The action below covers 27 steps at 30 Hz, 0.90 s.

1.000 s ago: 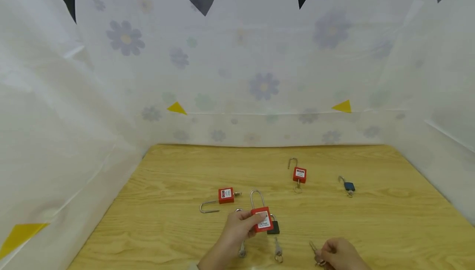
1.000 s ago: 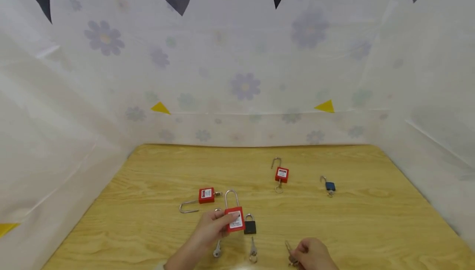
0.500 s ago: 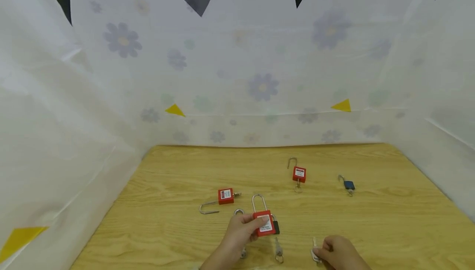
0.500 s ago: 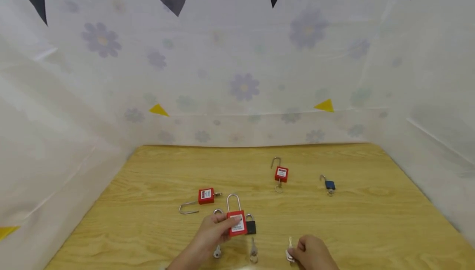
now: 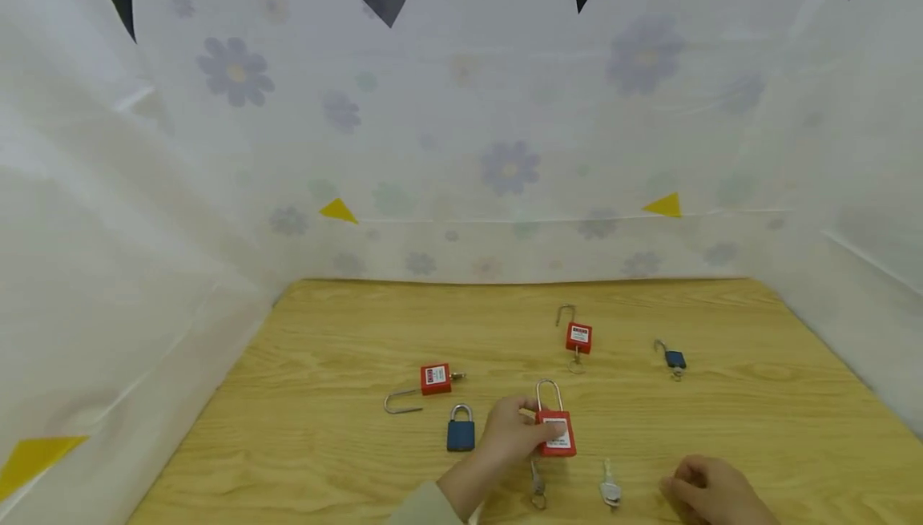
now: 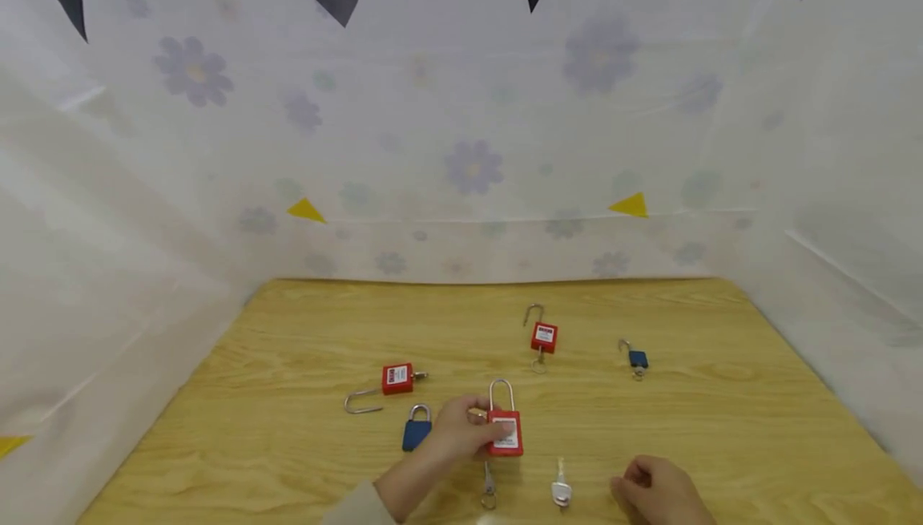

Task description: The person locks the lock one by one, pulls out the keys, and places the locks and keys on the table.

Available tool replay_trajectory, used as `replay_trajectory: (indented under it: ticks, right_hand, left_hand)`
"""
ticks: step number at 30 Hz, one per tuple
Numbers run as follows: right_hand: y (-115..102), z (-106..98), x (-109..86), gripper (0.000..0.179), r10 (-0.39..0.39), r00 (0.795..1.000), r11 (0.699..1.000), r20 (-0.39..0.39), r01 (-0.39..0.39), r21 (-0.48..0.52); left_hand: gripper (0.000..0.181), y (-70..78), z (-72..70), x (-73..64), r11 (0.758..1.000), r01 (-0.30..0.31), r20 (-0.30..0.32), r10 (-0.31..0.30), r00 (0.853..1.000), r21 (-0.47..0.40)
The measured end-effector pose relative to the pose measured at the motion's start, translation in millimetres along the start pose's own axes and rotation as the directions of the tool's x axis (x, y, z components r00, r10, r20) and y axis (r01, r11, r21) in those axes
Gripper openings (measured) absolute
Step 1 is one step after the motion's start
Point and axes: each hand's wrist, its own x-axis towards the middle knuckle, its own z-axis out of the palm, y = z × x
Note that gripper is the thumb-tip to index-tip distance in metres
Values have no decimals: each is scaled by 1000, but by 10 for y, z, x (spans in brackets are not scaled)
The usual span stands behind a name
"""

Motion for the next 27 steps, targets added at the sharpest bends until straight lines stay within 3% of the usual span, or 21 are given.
replay_trajectory:
  ticks: [5, 9, 13, 20, 27]
  right_hand:
    - [141, -66, 0, 29, 6, 1000, 998, -2, -6, -61]
    - [222, -22, 34, 30, -28, 999, 998, 31, 29, -55]
    - [262, 19, 93, 33, 10, 998, 998, 59, -7, -61]
    - [316, 56, 139, 35, -21, 999, 996, 36, 24, -85]
    - [319, 41, 130, 35, -24, 999, 995, 36, 28, -99]
  left_hand:
    - [21, 83, 240, 183, 976, -81, -48, 93, 995, 203]
    - [25, 65, 386, 318, 933, -114, -88, 152, 984, 341]
    - [31, 28, 489, 397, 891, -128, -94, 186, 978, 435]
    - [35, 15, 561, 410, 877, -87, -104, 154, 983, 473]
    - [38, -17, 570, 399, 847, -74, -94, 144, 985, 527]
